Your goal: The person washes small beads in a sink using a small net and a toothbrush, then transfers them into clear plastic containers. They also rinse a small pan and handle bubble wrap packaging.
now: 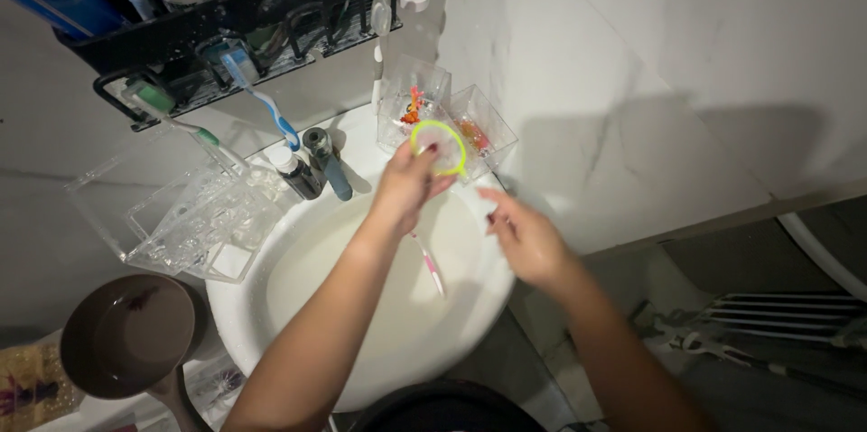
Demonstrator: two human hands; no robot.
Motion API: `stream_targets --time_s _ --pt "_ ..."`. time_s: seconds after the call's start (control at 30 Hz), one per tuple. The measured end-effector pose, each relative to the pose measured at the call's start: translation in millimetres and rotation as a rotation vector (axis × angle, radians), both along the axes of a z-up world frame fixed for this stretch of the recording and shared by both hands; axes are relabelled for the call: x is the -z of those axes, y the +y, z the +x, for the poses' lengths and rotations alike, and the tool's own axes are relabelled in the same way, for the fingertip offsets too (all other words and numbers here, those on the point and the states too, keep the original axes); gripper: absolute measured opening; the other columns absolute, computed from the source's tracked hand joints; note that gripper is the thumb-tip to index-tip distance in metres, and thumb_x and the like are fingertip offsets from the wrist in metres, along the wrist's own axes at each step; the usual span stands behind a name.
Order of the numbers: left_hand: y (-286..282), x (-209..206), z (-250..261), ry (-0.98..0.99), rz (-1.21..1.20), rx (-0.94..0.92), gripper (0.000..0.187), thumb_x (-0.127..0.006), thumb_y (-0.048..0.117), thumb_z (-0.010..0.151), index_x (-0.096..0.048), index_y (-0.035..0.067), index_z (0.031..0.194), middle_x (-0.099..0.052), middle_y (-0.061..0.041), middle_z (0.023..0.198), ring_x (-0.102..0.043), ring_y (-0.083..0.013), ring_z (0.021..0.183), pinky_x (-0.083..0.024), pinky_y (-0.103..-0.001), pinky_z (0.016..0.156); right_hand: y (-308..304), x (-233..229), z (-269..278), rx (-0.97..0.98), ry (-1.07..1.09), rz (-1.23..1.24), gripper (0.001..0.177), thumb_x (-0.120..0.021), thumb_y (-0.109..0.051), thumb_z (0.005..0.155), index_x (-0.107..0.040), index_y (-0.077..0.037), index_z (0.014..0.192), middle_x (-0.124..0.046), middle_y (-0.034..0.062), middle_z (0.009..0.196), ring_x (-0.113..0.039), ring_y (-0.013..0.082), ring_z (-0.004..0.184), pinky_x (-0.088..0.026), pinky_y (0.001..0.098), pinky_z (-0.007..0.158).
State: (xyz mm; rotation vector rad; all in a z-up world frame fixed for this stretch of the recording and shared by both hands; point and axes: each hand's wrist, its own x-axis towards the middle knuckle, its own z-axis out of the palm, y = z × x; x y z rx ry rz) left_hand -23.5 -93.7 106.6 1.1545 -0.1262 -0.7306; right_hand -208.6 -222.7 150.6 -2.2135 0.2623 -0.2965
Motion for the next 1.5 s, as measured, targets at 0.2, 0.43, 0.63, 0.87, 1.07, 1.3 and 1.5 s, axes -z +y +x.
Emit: stream_targets --time_s 0.2,0.43,0.63,0.87,1.07,1.3,1.5 --pt "67.1 59.7 -1.5 0.011 0.184 -0.143 0.031 -0.052 0.011 0.1 -0.059 0.007 0.129 -0.072 -0.011 0.105 -0.073 -0.0204 0.084 -0.059 -0.028 0.068 -70.2 -3.5 83.7 -0.042 -0.11 -0.495 0.03 -0.051 -0.008 0.098 -0.071 -0.007 0.12 -0.072 0.0228 0.1 -0.067 0.0415 0.093 -0.053 0.0468 0.082" --pt "60.5 56.7 -3.1 0.104 0.254 -0.044 0.031 -0.053 0.01 0.099 -0.061 0.003 0.128 -0.073 -0.012 0.104 -0.074 -0.0209 0.081 -0.06 -0.027 0.065 -63.4 -29.4 160.9 -0.068 0.09 -0.389 0.018 -0.061 -0.012 0.09 -0.074 -0.011 0.102 -0.075 0.0126 0.093 -0.073 0.0311 0.083 -0.058 0.041 0.079" --pt "46.7 20.3 2.2 0.019 0.19 0.113 0.031 -0.054 0.015 0.102 -0.064 0.001 0.128 -0.074 -0.01 0.106 -0.073 -0.0195 0.086 -0.06 -0.024 0.068 16.0 -27.1 99.5 -0.428 -0.138 -0.382 0.026 -0.078 -0.014 0.08 -0.077 -0.01 0.106 -0.073 0.0108 0.098 -0.07 0.0313 0.088 -0.056 0.0397 0.079" --pt "45.9 -0.5 19.2 0.217 -0.026 0.266 0.033 -0.044 0.025 0.106 -0.059 0.002 0.126 -0.072 -0.014 0.111 -0.076 -0.0227 0.091 -0.061 -0.03 0.08 9.6 -36.1 125.7 -0.353 -0.079 -0.46 0.033 -0.082 -0.019 0.076 -0.073 -0.008 0.106 -0.071 0.0129 0.093 -0.069 0.0318 0.082 -0.053 0.0427 0.077" --pt "43.1 1.4 24.3 0.303 -0.172 0.271 0.043 -0.036 0.026 0.107 -0.058 -0.007 0.124 -0.072 -0.02 0.11 -0.074 -0.0263 0.09 -0.061 -0.037 0.086 14.6 -16.1 127.6 -0.342 -0.169 -0.416 0.024 -0.078 -0.015 0.08 -0.071 -0.006 0.101 -0.071 0.0132 0.091 -0.068 0.0331 0.083 -0.054 0.0425 0.071" --pt "41.6 12.2 23.6 0.341 -0.005 0.108 0.037 -0.035 0.02 0.1 -0.06 -0.004 0.114 -0.072 -0.018 0.102 -0.074 -0.0267 0.085 -0.062 -0.039 0.08 33.6 -1.6 124.4 -0.272 -0.155 -0.372 0.024 -0.077 -0.015 0.08 -0.072 -0.005 0.101 -0.071 0.0169 0.092 -0.068 0.0375 0.082 -0.054 0.0446 0.069" --pt "54.9 19.3 34.9 0.301 0.02 0.242 0.042 -0.03 0.028 0.097 -0.063 0.004 0.111 -0.071 -0.012 0.104 -0.073 -0.0232 0.086 -0.062 -0.038 0.082 43.0 -4.1 136.2 -0.329 -0.045 -0.23 0.025 -0.077 -0.016 0.08 -0.072 -0.004 0.101 -0.073 0.0162 0.087 -0.072 0.0332 0.077 -0.056 0.0398 0.069"
